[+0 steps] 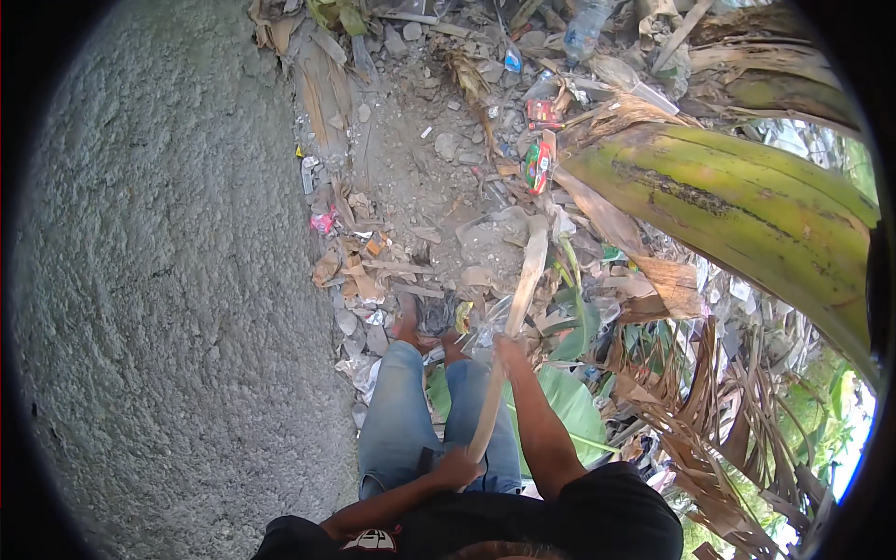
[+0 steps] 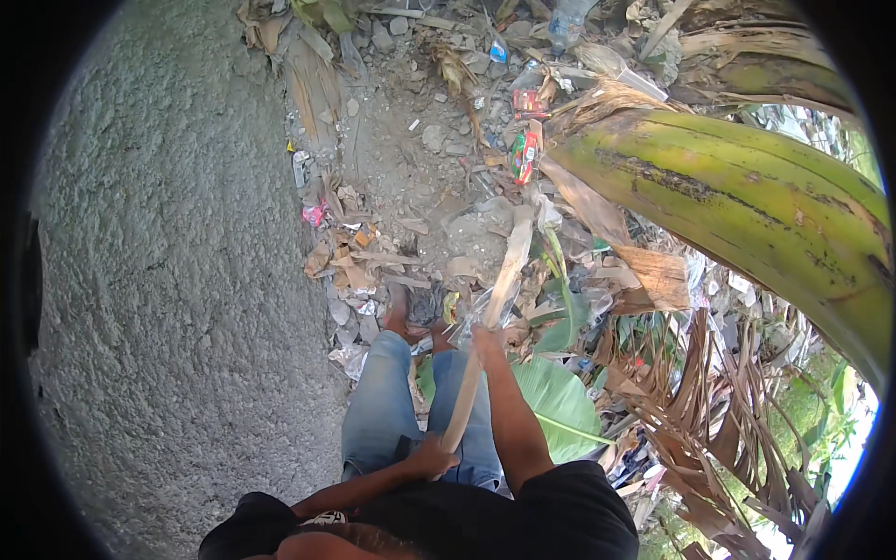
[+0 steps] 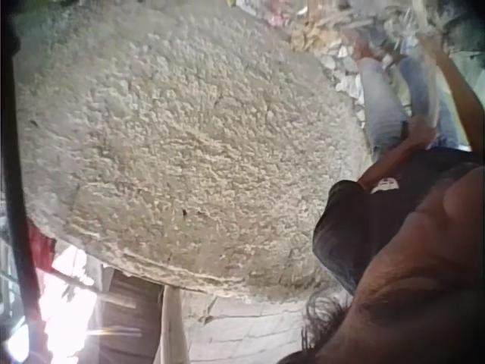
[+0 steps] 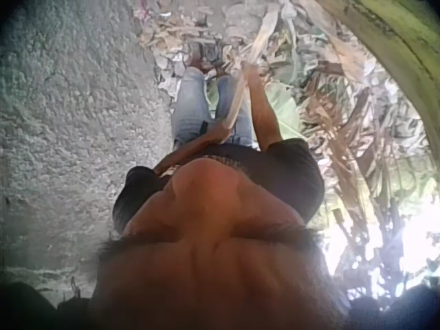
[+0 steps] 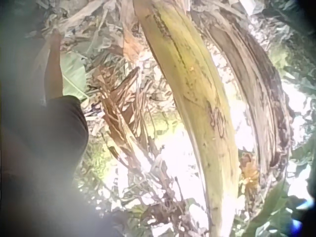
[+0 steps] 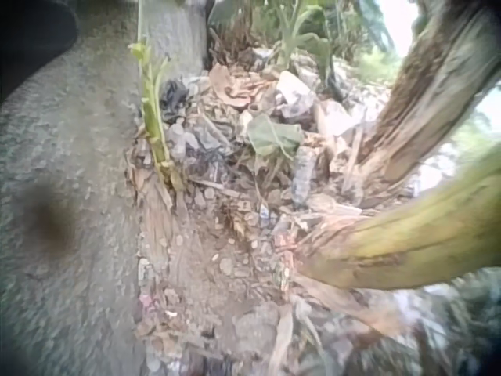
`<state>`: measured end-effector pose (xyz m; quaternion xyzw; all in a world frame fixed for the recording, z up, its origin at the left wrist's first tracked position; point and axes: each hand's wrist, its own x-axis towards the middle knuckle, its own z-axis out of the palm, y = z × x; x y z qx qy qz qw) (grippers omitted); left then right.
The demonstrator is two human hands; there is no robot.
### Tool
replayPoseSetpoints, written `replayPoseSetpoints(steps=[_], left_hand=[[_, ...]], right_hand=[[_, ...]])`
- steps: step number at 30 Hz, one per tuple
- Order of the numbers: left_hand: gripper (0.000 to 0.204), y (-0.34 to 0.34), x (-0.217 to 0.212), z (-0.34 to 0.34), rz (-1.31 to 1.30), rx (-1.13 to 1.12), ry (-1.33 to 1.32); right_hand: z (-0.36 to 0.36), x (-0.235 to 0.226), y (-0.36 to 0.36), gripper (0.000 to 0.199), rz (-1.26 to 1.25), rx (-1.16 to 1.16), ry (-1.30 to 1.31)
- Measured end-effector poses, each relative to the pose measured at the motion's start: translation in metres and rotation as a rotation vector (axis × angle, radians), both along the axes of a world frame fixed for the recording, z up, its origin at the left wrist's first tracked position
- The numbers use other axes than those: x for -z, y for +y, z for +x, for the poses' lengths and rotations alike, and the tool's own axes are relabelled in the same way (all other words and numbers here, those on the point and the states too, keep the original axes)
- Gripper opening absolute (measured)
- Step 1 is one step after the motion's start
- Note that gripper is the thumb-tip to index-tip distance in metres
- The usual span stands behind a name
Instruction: The person clears pieces of wood and debris from the ground by hand and moves them aside, then digs into the dirt and trash using a hoe.
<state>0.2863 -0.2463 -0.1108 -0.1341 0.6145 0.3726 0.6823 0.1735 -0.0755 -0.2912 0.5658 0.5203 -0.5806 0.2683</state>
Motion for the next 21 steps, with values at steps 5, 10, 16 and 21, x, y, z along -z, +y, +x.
replayPoseSetpoints(steps=[5,10,16,21], left_hand=[[0.042,-0.030,-0.018,-0.020,-0.030,-0.036,-0.031],[0.037,-0.052,0.007,-0.050,0.017,-0.056,0.033],[0.036,-0.078,0.099,-0.107,-0.124,-0.150,0.575],[0.036,-0.128,0.132,-0.114,-0.260,-0.362,0.200]], right_hand=[[-0.017,-0.019,-0.020,0.008,-0.048,0.079,-0.016],[-0.080,-0.047,-0.034,0.010,0.174,0.048,0.188],[-0.182,0.016,-0.071,0.021,0.071,-0.026,0.334],[-0.196,0.115,-0.169,0.037,0.129,-0.346,0.202]])
